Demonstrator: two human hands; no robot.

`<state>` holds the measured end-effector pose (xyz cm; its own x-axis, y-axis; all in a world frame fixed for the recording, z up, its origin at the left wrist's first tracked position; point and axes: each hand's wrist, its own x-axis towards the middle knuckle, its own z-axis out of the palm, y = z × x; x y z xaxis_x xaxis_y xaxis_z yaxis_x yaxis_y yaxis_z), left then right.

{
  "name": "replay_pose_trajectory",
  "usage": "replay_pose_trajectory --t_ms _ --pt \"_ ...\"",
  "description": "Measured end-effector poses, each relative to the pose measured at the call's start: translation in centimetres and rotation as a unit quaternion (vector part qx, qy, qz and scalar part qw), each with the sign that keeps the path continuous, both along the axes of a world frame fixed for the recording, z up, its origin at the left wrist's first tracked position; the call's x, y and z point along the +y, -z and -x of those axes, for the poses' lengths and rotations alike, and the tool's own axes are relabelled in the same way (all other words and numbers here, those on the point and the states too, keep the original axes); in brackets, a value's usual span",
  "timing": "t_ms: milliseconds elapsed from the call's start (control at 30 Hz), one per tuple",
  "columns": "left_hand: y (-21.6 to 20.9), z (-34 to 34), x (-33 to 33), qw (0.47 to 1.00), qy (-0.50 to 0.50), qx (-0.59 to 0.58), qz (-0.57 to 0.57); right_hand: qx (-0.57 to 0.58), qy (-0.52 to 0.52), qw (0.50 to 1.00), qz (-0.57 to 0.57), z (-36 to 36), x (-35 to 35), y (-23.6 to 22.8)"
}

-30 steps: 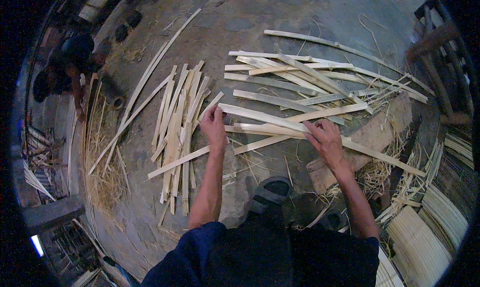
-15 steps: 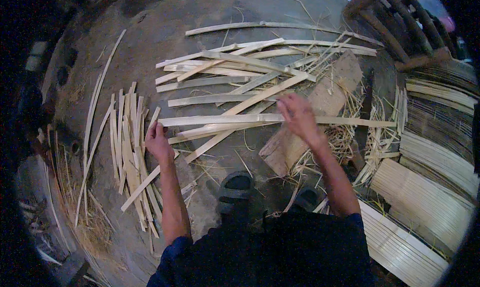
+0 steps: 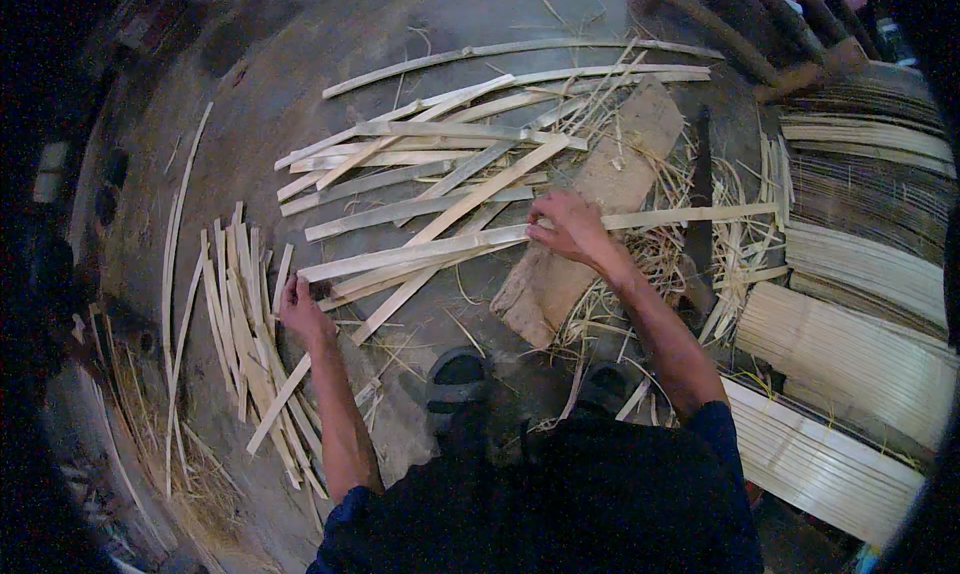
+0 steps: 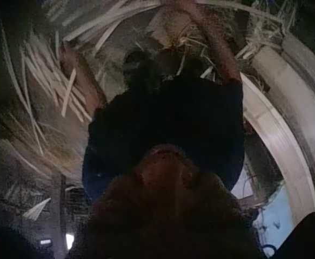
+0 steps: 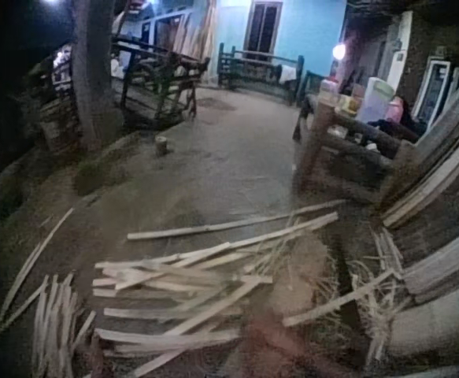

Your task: The person sits on the floor and uses a knife to split long bamboo strips into thinner slivers. They repeatedly pick up a strip, place it on a wooden block, and strike it with the knife to separate it, then set the finished pieces aside.

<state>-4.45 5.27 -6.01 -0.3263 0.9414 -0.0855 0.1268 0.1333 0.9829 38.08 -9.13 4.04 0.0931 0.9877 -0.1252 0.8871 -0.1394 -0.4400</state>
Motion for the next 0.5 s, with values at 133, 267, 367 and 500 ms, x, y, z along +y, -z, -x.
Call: replay_pose_trajectory --t_ms 133,267,367,500 --pt "-2.5 -2.5 -1.1 0.995 -0.03 -0.094 0.022 -0.033 0.037 0.997 0.065 0.4 -0.4 -0.4" --pt "-1.6 -1.6 -0.8 0.996 -0.009 -0.086 -0.012 -0.109 0.025 0.993 0.039 0.9 -0.8 -0.3" --pt "-1.3 -1.3 -0.5 0.997 -0.007 -0.077 -0.009 -0.121 0.015 0.992 0.0 1.1 -1.2 -0.2" --pt "-2.4 -2.0 -0.7 0.997 0.001 -0.075 -0.01 -0.075 0.026 0.997 0.023 0.9 -1.6 -2.3"
